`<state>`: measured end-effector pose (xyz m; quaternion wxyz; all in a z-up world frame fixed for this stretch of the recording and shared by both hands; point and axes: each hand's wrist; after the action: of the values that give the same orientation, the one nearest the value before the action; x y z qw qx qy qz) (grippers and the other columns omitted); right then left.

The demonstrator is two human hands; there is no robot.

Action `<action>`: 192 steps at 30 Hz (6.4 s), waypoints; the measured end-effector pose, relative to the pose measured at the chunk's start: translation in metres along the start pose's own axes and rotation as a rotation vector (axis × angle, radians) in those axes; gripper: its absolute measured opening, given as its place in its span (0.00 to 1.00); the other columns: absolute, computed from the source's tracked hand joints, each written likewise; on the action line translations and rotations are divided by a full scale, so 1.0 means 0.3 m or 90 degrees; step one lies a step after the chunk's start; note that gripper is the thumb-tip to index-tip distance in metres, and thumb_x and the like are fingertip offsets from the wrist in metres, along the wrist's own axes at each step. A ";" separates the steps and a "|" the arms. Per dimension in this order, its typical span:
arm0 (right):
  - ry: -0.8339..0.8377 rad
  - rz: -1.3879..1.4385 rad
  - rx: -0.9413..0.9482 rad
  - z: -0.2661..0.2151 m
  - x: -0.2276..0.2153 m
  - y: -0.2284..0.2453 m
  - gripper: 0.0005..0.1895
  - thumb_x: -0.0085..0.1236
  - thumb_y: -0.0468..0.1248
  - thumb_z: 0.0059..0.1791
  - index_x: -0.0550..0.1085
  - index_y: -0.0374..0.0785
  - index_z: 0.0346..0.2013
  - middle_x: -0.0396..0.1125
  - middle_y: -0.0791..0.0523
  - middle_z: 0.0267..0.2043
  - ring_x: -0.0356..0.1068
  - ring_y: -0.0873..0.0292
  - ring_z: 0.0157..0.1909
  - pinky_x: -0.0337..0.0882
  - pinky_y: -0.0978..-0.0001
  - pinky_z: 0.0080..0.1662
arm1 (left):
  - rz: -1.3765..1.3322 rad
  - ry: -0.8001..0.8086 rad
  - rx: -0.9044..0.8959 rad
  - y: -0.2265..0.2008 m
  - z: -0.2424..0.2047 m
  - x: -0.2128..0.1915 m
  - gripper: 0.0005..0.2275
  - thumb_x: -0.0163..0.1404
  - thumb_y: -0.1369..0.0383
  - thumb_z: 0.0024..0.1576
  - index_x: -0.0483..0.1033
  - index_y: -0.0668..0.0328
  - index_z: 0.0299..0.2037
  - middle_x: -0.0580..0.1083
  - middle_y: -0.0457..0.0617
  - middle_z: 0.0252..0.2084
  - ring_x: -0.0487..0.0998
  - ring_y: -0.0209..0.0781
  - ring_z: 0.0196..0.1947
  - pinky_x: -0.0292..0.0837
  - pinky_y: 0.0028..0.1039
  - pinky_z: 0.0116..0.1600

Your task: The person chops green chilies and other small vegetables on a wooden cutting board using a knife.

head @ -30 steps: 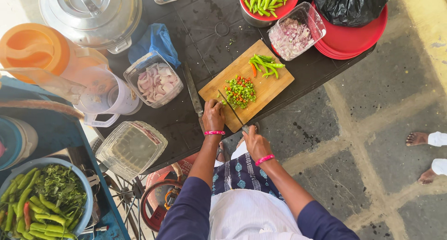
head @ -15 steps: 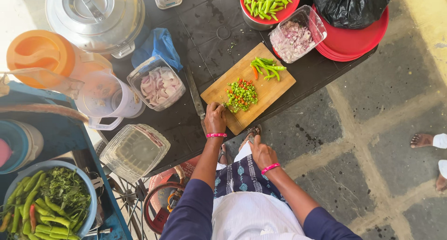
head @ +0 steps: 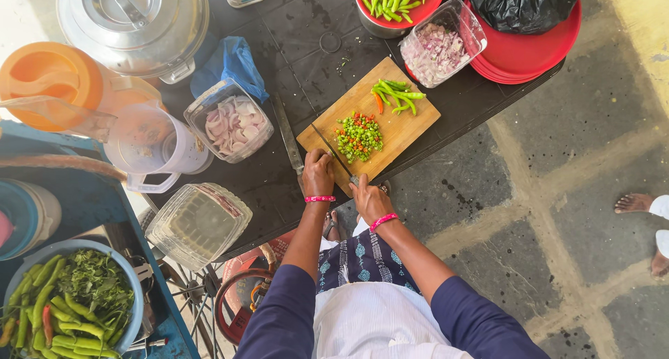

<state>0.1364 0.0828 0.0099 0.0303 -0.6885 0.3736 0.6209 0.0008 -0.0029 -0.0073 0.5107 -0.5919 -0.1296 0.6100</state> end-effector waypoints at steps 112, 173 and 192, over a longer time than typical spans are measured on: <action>0.008 -0.028 0.012 -0.019 -0.001 -0.050 0.19 0.45 0.49 0.58 0.61 0.35 0.41 0.70 0.39 0.22 0.74 0.34 0.28 0.74 0.44 0.27 | 0.069 0.038 -0.011 -0.047 -0.004 -0.021 0.02 0.56 0.76 0.53 0.82 0.63 0.34 0.72 0.50 0.34 0.76 0.50 0.40 0.74 0.41 0.41; -0.020 -0.054 -0.012 -0.034 0.024 -0.041 0.19 0.46 0.49 0.58 0.61 0.34 0.41 0.69 0.40 0.20 0.73 0.35 0.27 0.73 0.45 0.27 | 0.051 0.018 0.006 -0.042 -0.016 -0.023 0.04 0.56 0.80 0.54 0.82 0.66 0.36 0.72 0.52 0.36 0.75 0.52 0.40 0.73 0.40 0.43; 0.041 -0.014 0.021 -0.017 0.025 -0.053 0.19 0.44 0.50 0.59 0.59 0.35 0.43 0.70 0.40 0.22 0.74 0.34 0.27 0.74 0.44 0.28 | 0.054 0.036 0.025 -0.020 -0.017 -0.012 0.03 0.56 0.79 0.52 0.81 0.68 0.35 0.72 0.52 0.37 0.75 0.52 0.41 0.73 0.39 0.44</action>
<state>0.1490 0.0882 -0.0021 0.0367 -0.7117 0.3771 0.5915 0.0073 -0.0052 -0.0019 0.4992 -0.6040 -0.0780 0.6163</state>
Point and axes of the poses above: each hand's wrist, its own z-axis towards the middle knuckle, its own x-axis out of the palm, y = z × x
